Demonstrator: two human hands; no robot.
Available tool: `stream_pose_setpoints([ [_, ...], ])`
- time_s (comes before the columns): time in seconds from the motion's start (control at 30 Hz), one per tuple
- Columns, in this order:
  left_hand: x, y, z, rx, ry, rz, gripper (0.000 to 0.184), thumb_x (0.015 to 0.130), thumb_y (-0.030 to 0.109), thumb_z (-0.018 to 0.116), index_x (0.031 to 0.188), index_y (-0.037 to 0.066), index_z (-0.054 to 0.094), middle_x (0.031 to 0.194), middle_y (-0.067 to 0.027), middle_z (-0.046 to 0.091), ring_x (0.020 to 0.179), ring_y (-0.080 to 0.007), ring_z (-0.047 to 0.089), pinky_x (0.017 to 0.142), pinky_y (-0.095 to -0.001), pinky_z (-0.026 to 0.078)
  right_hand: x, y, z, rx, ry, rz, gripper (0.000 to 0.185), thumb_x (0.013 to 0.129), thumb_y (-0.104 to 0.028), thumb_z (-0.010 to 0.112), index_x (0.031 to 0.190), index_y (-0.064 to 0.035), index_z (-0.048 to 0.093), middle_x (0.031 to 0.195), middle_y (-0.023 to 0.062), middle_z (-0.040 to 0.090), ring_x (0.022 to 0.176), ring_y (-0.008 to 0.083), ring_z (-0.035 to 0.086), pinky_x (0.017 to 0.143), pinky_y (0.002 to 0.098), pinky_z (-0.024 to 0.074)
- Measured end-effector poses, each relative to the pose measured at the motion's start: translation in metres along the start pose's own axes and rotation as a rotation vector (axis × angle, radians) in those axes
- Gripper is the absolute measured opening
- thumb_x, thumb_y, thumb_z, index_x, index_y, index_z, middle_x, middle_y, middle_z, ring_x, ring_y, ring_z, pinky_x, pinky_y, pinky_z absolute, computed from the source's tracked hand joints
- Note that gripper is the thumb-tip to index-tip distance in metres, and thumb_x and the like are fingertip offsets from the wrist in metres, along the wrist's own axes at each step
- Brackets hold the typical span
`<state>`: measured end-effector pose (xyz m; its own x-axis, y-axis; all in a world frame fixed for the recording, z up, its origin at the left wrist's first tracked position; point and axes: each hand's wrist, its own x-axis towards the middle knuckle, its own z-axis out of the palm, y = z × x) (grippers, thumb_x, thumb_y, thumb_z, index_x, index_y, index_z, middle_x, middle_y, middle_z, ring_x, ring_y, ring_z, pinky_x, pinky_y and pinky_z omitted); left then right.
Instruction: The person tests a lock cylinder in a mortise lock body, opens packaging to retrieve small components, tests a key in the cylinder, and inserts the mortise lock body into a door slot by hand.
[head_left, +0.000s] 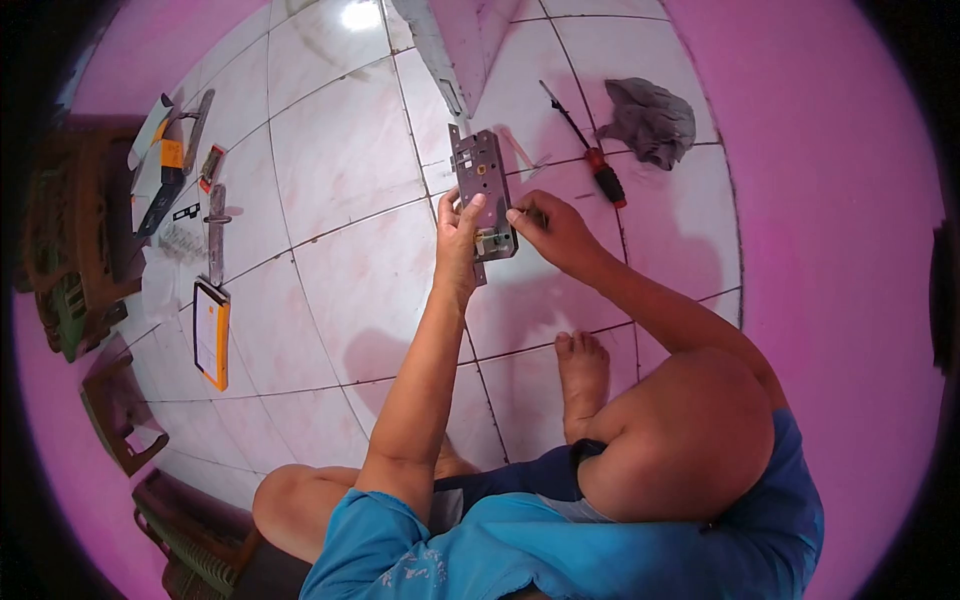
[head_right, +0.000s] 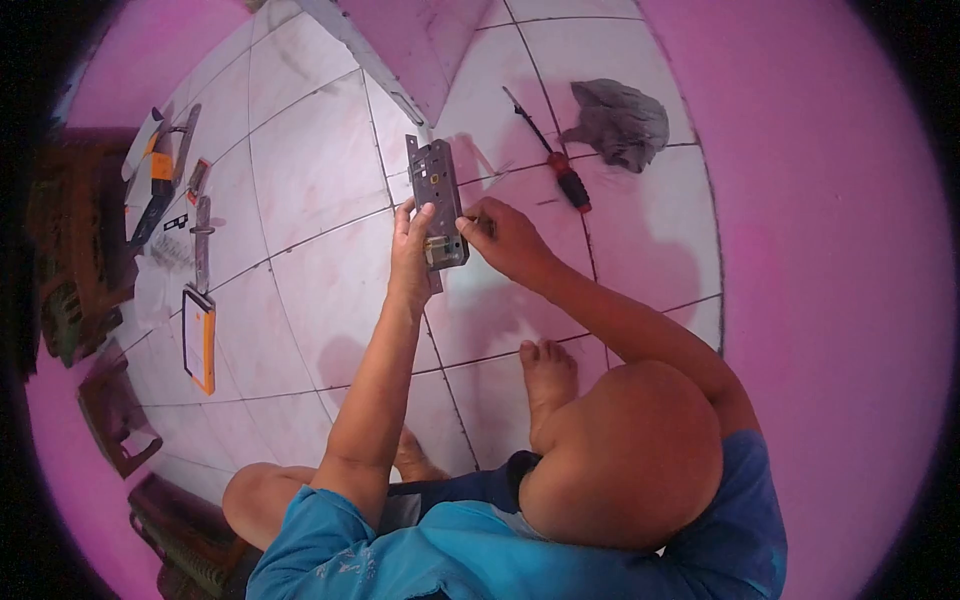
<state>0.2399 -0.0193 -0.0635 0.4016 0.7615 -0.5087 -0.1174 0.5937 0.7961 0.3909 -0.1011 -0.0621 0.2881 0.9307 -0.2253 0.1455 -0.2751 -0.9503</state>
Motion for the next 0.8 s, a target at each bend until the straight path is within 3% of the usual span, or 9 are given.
stream_pose_setpoints([
  [0.07, -0.004, 0.003, 0.004, 0.013, 0.029, -0.006, 0.063, 0.091, 0.039, 0.070, 0.140, 0.012, 0.042, 0.107, -0.0114, 0.064, 0.086, -0.0170, 0.067, 0.067, -0.0316, 0.057, 0.000, -0.003, 0.000, -0.021, -0.003, 0.013, 0.027, 0.097, -0.028, 0.068, 0.101, -0.0020, 0.064, 0.082, 0.0061, 0.064, 0.073, 0.0146, 0.057, 0.068, 0.0323, 0.0470],
  [0.23, -0.002, 0.000, 0.002, -0.055, 0.019, 0.028, 0.066, 0.091, 0.032, 0.070, 0.144, 0.011, 0.036, 0.109, -0.0118, 0.064, 0.087, -0.0178, 0.067, 0.069, -0.0329, 0.058, -0.007, -0.029, -0.003, -0.112, -0.015, 0.063, 0.027, 0.095, -0.028, 0.069, 0.104, -0.0037, 0.062, 0.084, 0.0077, 0.064, 0.069, 0.0177, 0.059, 0.067, 0.0344, 0.0486],
  [0.3, 0.002, -0.003, -0.001, -0.052, 0.029, 0.038, 0.068, 0.091, 0.030, 0.070, 0.145, 0.010, 0.034, 0.110, -0.0121, 0.064, 0.087, -0.0177, 0.067, 0.070, -0.0332, 0.058, -0.013, -0.041, 0.000, -0.311, 0.097, -0.054, 0.035, 0.092, -0.032, 0.073, 0.107, -0.0042, 0.058, 0.085, 0.0108, 0.063, 0.068, 0.0244, 0.061, 0.065, 0.0375, 0.0497],
  [0.37, 0.004, -0.004, 0.002, -0.097, 0.067, 0.144, 0.059, 0.097, 0.017, 0.067, 0.142, 0.004, 0.032, 0.118, -0.0129, 0.061, 0.093, -0.0150, 0.065, 0.075, -0.0282, 0.056, -0.022, -0.051, 0.000, -0.380, 0.056, -0.189, 0.038, 0.089, -0.033, 0.075, 0.106, -0.0041, 0.056, 0.085, 0.0122, 0.063, 0.069, 0.0276, 0.062, 0.065, 0.0390, 0.0500],
  [0.4, 0.004, -0.005, 0.002, -0.100, 0.068, 0.145, 0.059, 0.097, 0.017, 0.067, 0.142, 0.004, 0.032, 0.118, -0.0129, 0.061, 0.093, -0.0150, 0.065, 0.075, -0.0282, 0.056, -0.025, -0.053, 0.000, -0.448, 0.017, -0.320, 0.041, 0.087, -0.034, 0.076, 0.105, -0.0040, 0.054, 0.085, 0.0136, 0.062, 0.070, 0.0308, 0.063, 0.064, 0.0405, 0.0503],
  [0.5, 0.004, -0.007, 0.004, -0.054, 0.109, 0.214, 0.058, 0.099, 0.015, 0.064, 0.143, 0.002, 0.028, 0.122, -0.0136, 0.058, 0.103, -0.0161, 0.061, 0.082, -0.0280, 0.053, -0.024, -0.047, 0.007, -0.626, -0.035, -0.390, 0.041, 0.085, -0.034, 0.077, 0.099, -0.0033, 0.054, 0.086, 0.0142, 0.063, 0.073, 0.0329, 0.065, 0.064, 0.0427, 0.0513],
  [0.7, 0.003, -0.017, 0.011, 0.056, 0.150, 0.475, 0.056, 0.101, 0.012, 0.061, 0.143, 0.000, 0.026, 0.129, -0.0169, 0.052, 0.115, -0.0199, 0.054, 0.101, -0.0328, 0.044, -0.013, -0.038, 0.017, -0.706, -0.029, -0.278, 0.031, 0.087, -0.026, 0.073, 0.095, -0.0029, 0.054, 0.083, 0.0149, 0.063, 0.073, 0.0359, 0.066, 0.063, 0.0464, 0.0518],
  [0.8, 0.003, -0.019, 0.011, 0.193, 0.187, 0.565, 0.055, 0.100, 0.011, 0.061, 0.142, -0.001, 0.027, 0.129, -0.0174, 0.052, 0.115, -0.0204, 0.054, 0.100, -0.0330, 0.045, -0.014, -0.034, 0.021, -0.642, 0.012, -0.268, 0.027, 0.090, -0.023, 0.069, 0.095, -0.0030, 0.053, 0.083, 0.0158, 0.064, 0.073, 0.0374, 0.066, 0.063, 0.0472, 0.0519],
])
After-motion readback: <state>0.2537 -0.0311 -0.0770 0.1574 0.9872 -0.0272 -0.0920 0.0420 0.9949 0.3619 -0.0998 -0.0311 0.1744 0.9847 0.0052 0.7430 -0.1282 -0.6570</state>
